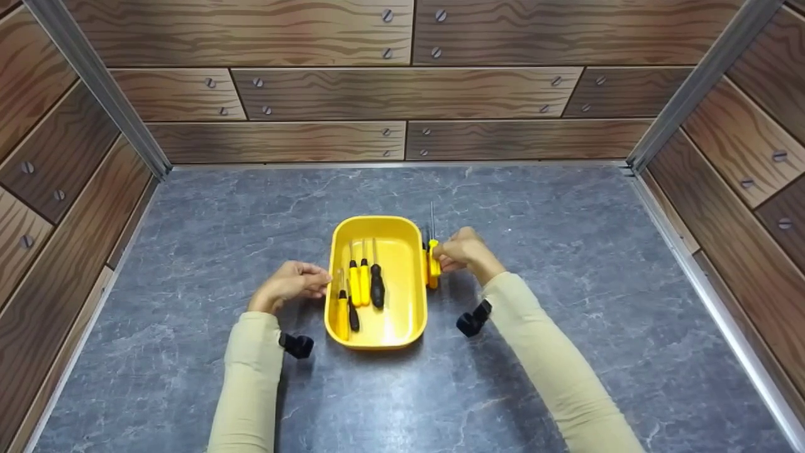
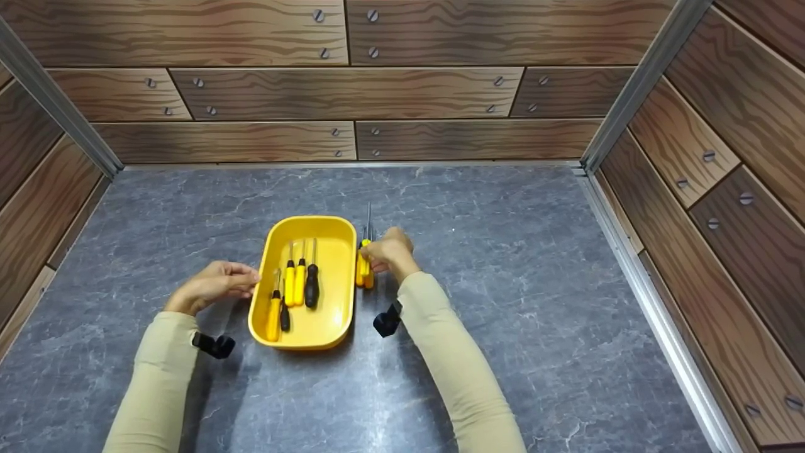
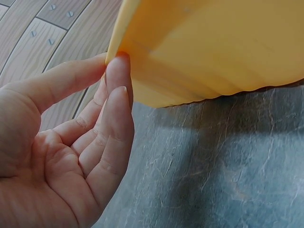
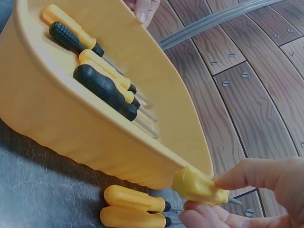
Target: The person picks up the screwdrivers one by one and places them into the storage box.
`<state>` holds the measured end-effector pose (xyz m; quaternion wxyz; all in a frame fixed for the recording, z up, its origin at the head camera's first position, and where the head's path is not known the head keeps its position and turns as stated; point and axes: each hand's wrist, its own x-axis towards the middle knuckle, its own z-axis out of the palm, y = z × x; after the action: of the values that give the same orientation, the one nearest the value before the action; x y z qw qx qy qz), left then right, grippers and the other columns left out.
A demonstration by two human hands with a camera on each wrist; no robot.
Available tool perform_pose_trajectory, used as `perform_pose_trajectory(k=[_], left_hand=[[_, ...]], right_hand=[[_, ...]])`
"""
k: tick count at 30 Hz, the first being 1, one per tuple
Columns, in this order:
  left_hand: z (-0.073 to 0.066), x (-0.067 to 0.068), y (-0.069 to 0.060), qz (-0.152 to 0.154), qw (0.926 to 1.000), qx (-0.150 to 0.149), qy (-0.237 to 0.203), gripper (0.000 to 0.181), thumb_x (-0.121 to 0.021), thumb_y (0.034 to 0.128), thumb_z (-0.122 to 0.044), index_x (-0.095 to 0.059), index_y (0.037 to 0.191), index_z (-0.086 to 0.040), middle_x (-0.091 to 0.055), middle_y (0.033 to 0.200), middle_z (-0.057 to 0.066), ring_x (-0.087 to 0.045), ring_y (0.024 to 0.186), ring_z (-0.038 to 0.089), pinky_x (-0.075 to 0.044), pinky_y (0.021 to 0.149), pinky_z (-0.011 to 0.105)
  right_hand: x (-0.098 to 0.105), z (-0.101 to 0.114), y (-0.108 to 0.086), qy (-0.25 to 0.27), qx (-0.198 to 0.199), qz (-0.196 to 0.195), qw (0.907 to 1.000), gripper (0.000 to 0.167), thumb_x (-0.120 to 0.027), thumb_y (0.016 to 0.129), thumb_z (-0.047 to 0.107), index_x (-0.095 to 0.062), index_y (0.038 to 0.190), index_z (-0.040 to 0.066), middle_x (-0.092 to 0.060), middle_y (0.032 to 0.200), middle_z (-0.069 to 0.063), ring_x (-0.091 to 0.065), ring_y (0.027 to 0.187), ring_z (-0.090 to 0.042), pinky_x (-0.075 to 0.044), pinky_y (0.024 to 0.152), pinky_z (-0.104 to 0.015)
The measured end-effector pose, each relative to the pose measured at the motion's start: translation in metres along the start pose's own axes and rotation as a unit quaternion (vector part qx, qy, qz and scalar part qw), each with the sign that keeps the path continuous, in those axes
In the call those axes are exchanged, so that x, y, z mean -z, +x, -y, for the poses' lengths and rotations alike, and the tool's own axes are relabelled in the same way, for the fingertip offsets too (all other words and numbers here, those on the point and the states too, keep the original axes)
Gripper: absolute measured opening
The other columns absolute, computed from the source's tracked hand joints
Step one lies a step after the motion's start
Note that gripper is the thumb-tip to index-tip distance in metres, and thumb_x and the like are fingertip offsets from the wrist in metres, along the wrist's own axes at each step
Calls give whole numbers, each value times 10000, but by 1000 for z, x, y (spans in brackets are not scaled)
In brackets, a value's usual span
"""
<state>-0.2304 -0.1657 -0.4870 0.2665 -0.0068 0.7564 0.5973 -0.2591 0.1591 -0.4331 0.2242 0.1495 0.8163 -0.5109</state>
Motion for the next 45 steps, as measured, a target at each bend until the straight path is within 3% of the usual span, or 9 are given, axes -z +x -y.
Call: perform_pose_trajectory(k=[8,16,23,28,34,40,45], left_hand=[[0,0,0,-17,10000,31,-18,363,-626,919,-106,-577,1177,144,-672,724,-59,-642,681,46,-602,720,200],[0,0,0,-14,10000,41,1,365,-626,920,-112,-579,1178,142,-673,727,-57,-644,686,49,-602,728,204],[0,0,-1,-12,10000,18,16,364,-631,918,-116,-585,1175,138,-663,719,-61,-634,683,45,-600,719,196],[1,1,-1,28,10000,-7,-9,367,-628,920,-117,-580,1179,139,-658,719,-64,-632,682,41,-599,715,190],[2,1,0,31,10000,-36,10,359,-627,920,-116,-586,1173,135,-663,725,-68,-639,688,43,-599,715,190],[1,0,0,17,10000,-32,7,348,-625,920,-109,-589,1166,135,-661,724,-63,-638,685,49,-601,717,196],[0,0,0,-9,10000,-1,5,350,-628,918,-108,-589,1167,135,-660,720,-63,-633,680,46,-597,707,187]], right_hand=[[-3,3,-2,3,27,27,10000,95,-622,771,-4,-542,745,41,-573,496,23,-576,444,-53,-568,489,-200],[-8,8,-4,-67,20,92,9999,112,-632,769,-6,-568,692,45,-585,470,17,-584,428,-63,-574,492,-210],[-15,11,-6,-133,79,164,9997,87,-634,766,0,-591,700,38,-591,471,17,-582,423,-62,-623,620,-276],[-18,13,-7,-94,130,216,9996,157,-639,764,-1,-557,648,64,-587,458,22,-574,403,-62,-584,507,-223],[-24,16,-8,-186,73,252,9995,114,-653,765,-3,-598,672,33,-601,466,9,-593,410,-73,-630,693,-339],[-29,20,-10,-131,60,325,9994,133,-652,757,-17,-580,659,37,-586,453,10,-580,394,-75,-600,534,-252],[-34,22,-11,-274,79,335,9990,149,-658,755,-7,-589,633,44,-575,447,17,-576,394,-71,-601,539,-253]])
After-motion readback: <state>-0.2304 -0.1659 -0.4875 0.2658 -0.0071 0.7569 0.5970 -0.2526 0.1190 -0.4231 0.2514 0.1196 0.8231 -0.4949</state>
